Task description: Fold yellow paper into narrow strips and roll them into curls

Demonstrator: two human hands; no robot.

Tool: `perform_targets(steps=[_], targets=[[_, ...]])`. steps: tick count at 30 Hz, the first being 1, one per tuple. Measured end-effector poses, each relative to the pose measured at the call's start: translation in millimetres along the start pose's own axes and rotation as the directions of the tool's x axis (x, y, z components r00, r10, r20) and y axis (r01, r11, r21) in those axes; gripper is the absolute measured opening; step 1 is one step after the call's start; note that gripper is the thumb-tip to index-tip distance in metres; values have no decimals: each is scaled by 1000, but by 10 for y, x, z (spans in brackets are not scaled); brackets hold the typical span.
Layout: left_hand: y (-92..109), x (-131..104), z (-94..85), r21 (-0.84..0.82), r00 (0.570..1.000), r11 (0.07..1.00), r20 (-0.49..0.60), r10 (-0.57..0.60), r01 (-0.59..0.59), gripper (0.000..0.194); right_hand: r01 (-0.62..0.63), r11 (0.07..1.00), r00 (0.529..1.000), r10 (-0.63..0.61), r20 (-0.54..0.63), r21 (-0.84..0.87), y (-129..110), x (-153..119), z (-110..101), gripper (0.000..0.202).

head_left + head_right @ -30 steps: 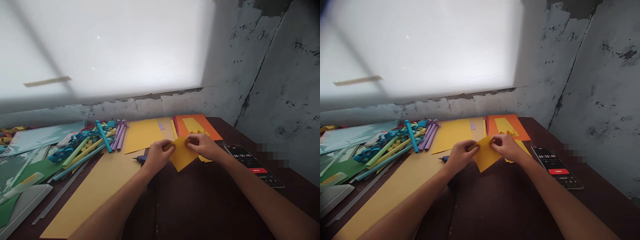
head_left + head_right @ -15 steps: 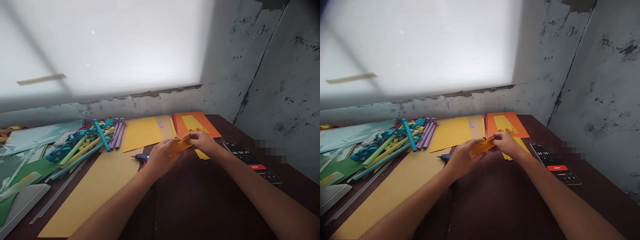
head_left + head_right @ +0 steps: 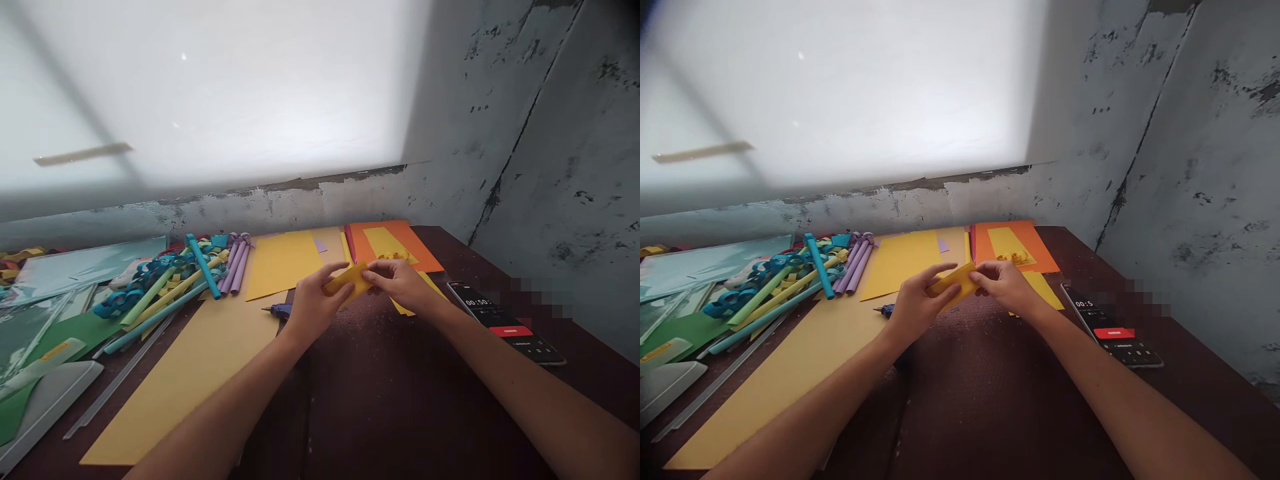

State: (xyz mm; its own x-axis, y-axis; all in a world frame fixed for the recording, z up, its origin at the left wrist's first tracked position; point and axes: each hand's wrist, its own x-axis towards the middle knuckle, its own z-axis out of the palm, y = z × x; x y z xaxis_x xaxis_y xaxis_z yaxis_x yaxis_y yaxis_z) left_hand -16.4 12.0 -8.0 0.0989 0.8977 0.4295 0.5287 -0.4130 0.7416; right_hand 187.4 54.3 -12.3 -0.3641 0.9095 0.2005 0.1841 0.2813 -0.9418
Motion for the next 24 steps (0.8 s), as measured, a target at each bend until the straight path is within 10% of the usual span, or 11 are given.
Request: perform_targets(steps=[24], targets=[[-33, 16, 6, -60, 999, 998, -48, 11, -14, 22, -32, 999, 999, 32, 21, 15, -25, -14, -29, 39]])
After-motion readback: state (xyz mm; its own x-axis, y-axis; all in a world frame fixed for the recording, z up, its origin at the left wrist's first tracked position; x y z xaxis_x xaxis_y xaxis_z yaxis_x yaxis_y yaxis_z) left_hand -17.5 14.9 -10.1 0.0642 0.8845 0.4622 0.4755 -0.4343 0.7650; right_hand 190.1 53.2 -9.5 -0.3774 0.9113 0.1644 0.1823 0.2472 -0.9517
